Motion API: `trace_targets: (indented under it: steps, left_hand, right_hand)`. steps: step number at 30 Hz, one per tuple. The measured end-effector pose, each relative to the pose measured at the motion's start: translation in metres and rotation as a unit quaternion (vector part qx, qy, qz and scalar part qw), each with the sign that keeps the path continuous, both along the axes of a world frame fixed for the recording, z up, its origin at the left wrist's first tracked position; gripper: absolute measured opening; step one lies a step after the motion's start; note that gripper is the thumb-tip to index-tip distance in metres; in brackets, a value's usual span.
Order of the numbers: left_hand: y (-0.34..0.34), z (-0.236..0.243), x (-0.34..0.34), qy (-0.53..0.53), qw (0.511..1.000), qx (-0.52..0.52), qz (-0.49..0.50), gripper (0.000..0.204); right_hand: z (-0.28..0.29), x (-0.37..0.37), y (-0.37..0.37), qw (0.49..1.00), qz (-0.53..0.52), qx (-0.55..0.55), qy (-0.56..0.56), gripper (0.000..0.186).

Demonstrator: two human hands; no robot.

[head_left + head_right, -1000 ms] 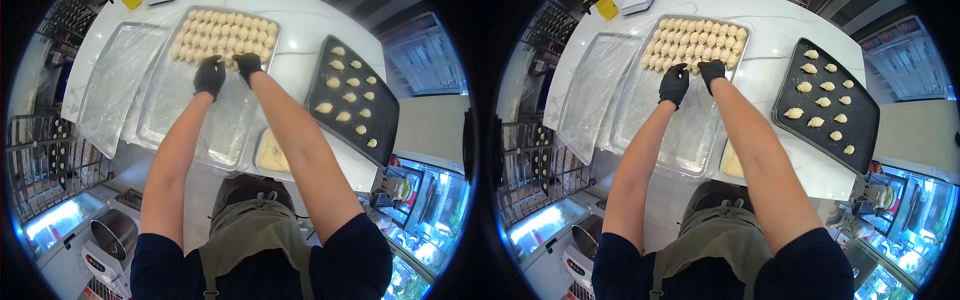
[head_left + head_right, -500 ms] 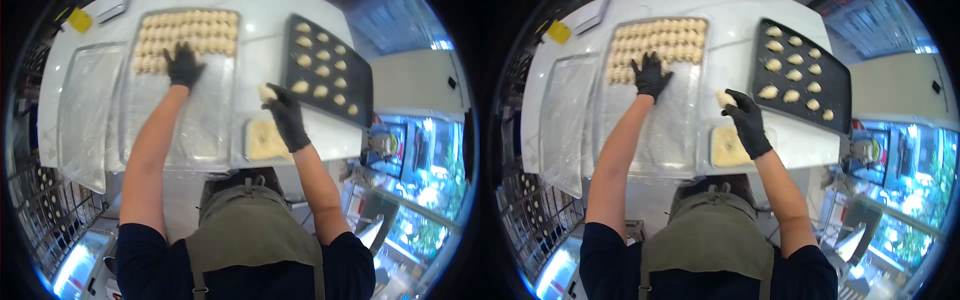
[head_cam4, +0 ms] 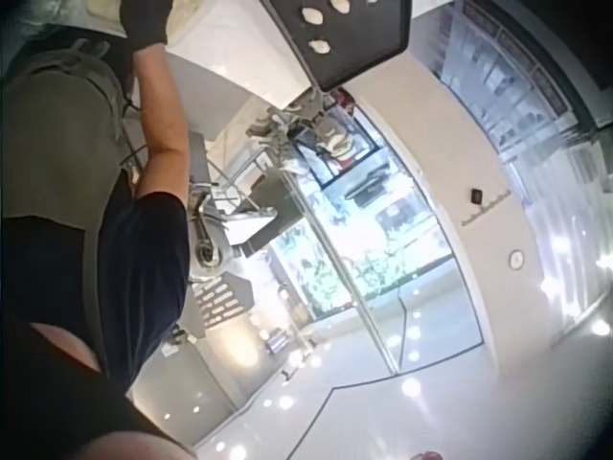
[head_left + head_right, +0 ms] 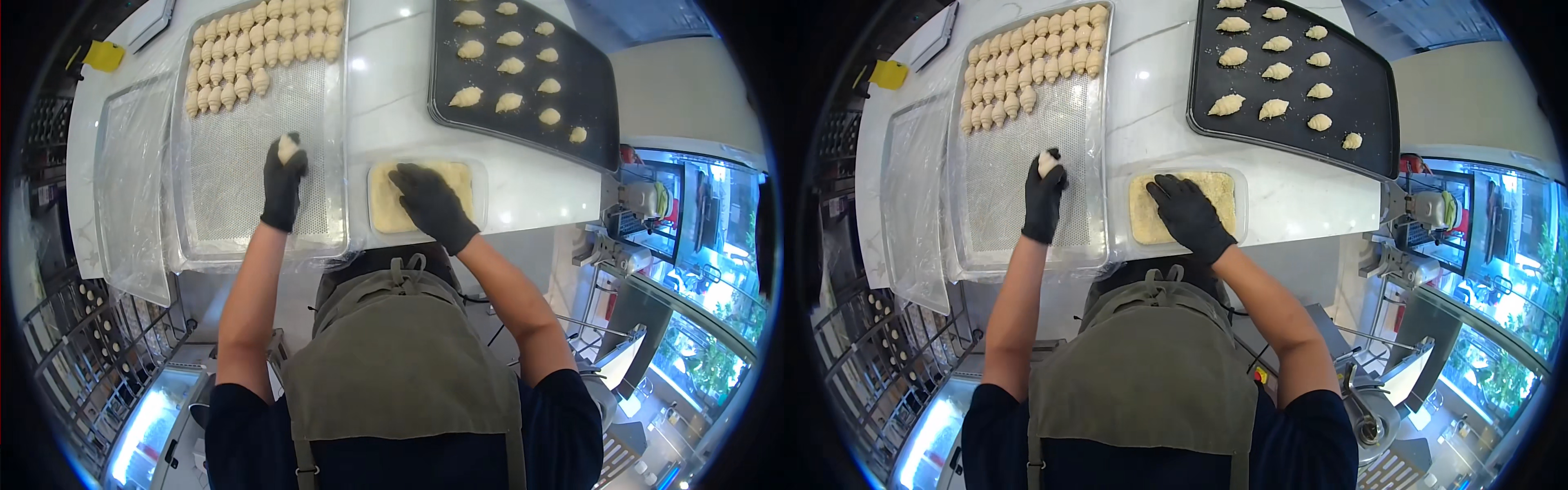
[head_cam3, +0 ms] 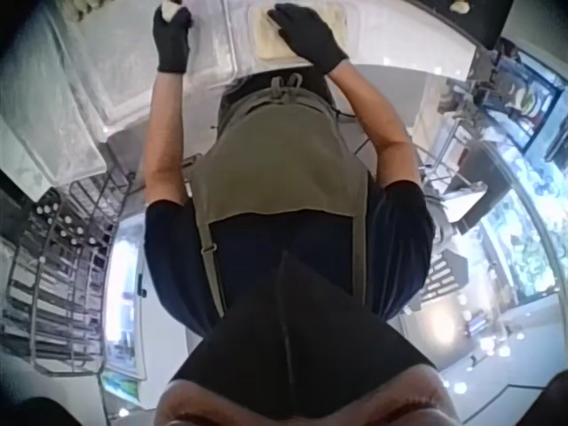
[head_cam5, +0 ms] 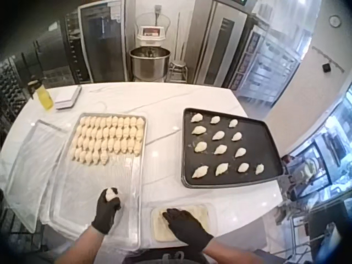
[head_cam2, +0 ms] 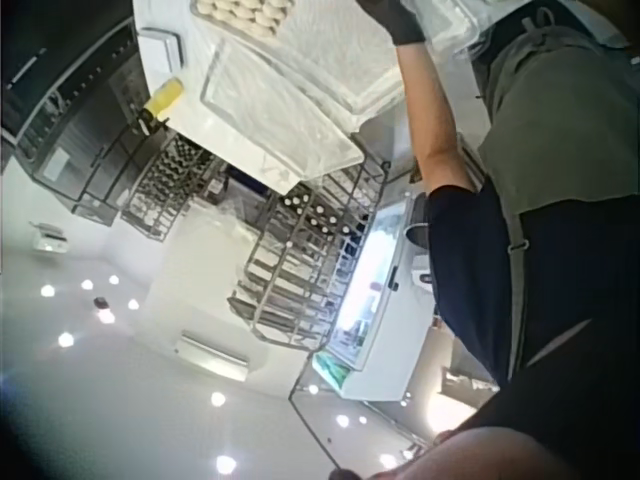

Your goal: Shaping small pieces of dough and arranging them onto baking trays.

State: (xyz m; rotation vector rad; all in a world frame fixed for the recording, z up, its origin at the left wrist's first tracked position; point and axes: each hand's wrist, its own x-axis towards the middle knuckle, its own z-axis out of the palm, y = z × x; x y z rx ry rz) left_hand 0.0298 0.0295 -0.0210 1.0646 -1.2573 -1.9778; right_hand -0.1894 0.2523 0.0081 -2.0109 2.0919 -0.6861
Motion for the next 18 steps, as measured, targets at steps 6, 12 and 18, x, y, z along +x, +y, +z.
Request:
trace_targets:
  steps: [6, 12, 18]
  left_hand:
    - [0.083, 0.050, 0.026, 0.104, 0.991, 0.077, 0.039, 0.056]
    - [0.111, 0.069, 0.026, 0.176, 0.973, 0.132, 0.064, 0.056]
    - [0.125, 0.061, 0.024, 0.115, 0.990, 0.071, 0.037, 0.054]
  right_hand:
    - [-0.012, -0.020, 0.010, 0.994, 0.079, -0.008, -0.080, 0.036]
    - [-0.010, -0.008, -0.001, 0.998, 0.034, 0.050, -0.019, 0.034]
    - [-0.008, -0.003, -0.011, 1.000, 0.021, 0.001, 0.001, 0.028]
